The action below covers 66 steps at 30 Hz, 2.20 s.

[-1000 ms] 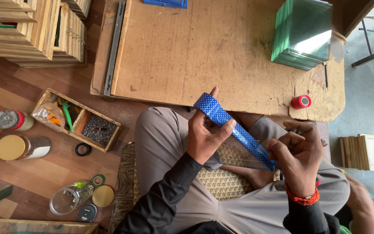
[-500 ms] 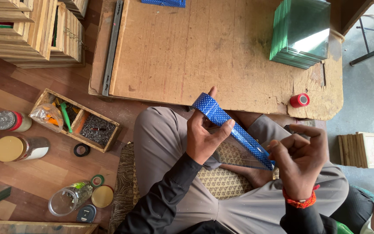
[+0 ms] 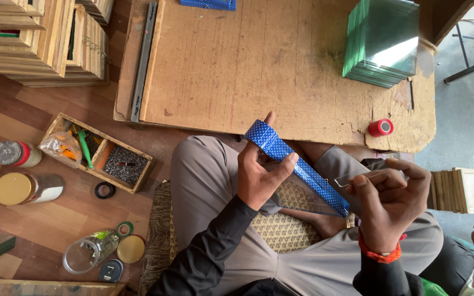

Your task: The person sits on the floor and assembles small wooden picture frames by applying blue patterned tape to the edges. They handle the frames and tape rolls, smoothing the tape along the sides and stacking completed units on the table.

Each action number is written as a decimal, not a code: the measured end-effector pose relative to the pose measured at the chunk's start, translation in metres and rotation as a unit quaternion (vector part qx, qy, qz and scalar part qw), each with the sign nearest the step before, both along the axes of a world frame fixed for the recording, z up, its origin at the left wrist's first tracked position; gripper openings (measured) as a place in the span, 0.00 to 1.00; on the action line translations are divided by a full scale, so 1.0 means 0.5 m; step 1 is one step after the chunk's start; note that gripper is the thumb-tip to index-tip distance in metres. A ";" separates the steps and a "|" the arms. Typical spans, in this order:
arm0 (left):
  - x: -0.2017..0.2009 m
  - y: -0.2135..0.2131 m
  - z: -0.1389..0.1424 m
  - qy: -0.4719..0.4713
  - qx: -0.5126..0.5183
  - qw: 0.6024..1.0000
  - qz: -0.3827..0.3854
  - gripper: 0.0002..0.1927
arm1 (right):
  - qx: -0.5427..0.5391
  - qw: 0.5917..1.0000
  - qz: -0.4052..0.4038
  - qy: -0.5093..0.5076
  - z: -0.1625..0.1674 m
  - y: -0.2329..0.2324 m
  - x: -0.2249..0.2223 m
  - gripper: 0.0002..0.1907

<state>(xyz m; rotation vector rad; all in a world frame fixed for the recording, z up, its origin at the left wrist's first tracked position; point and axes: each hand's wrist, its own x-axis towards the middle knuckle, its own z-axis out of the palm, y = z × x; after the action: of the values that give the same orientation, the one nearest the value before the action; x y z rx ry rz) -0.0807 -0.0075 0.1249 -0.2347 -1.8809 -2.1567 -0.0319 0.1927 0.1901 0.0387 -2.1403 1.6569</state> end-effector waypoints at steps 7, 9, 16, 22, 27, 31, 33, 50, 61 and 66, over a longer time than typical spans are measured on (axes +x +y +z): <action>0.000 0.002 0.005 -0.038 0.032 0.998 -0.025 0.43 | -0.139 0.972 0.154 -0.108 -0.009 0.030 -0.031 0.22; 0.001 -0.001 0.008 -0.021 0.024 0.999 -0.020 0.43 | -0.145 0.960 0.208 -0.116 -0.013 0.032 -0.042 0.22; 0.003 -0.004 0.012 -0.017 0.018 0.999 -0.024 0.43 | -0.107 0.954 0.230 -0.158 -0.023 0.028 -0.063 0.23; 0.000 -0.001 0.011 -0.043 0.035 0.998 -0.033 0.43 | -0.123 0.953 0.235 -0.147 -0.039 0.037 -0.070 0.24; 0.001 -0.001 0.009 -0.044 0.034 0.998 -0.032 0.43 | -0.016 0.989 0.128 -0.071 -0.076 0.073 -0.097 0.25; 0.004 -0.002 0.007 -0.032 0.049 0.998 -0.034 0.43 | -0.041 0.980 0.155 -0.119 -0.117 0.107 -0.114 0.26; 0.004 -0.001 0.006 -0.052 0.061 0.996 -0.038 0.43 | 0.038 0.961 0.139 -0.236 -0.136 0.115 -0.139 0.27; -0.009 0.017 -0.004 -0.057 0.057 0.996 -0.032 0.42 | 0.426 0.899 -0.085 0.056 -0.068 -0.047 0.083 0.18; -0.008 0.006 -0.006 -0.060 0.076 0.995 -0.032 0.43 | 0.254 0.961 0.100 -0.053 -0.024 -0.012 0.039 0.16; -0.006 0.005 -0.003 -0.063 0.073 0.995 -0.037 0.45 | 0.256 0.959 0.109 -0.059 -0.016 0.011 0.044 0.16</action>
<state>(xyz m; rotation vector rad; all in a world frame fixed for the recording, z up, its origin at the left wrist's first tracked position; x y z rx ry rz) -0.0836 -0.0049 0.1235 -0.1429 -1.7949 -2.3977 -0.0098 0.1980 0.1819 0.3495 -2.6863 1.1857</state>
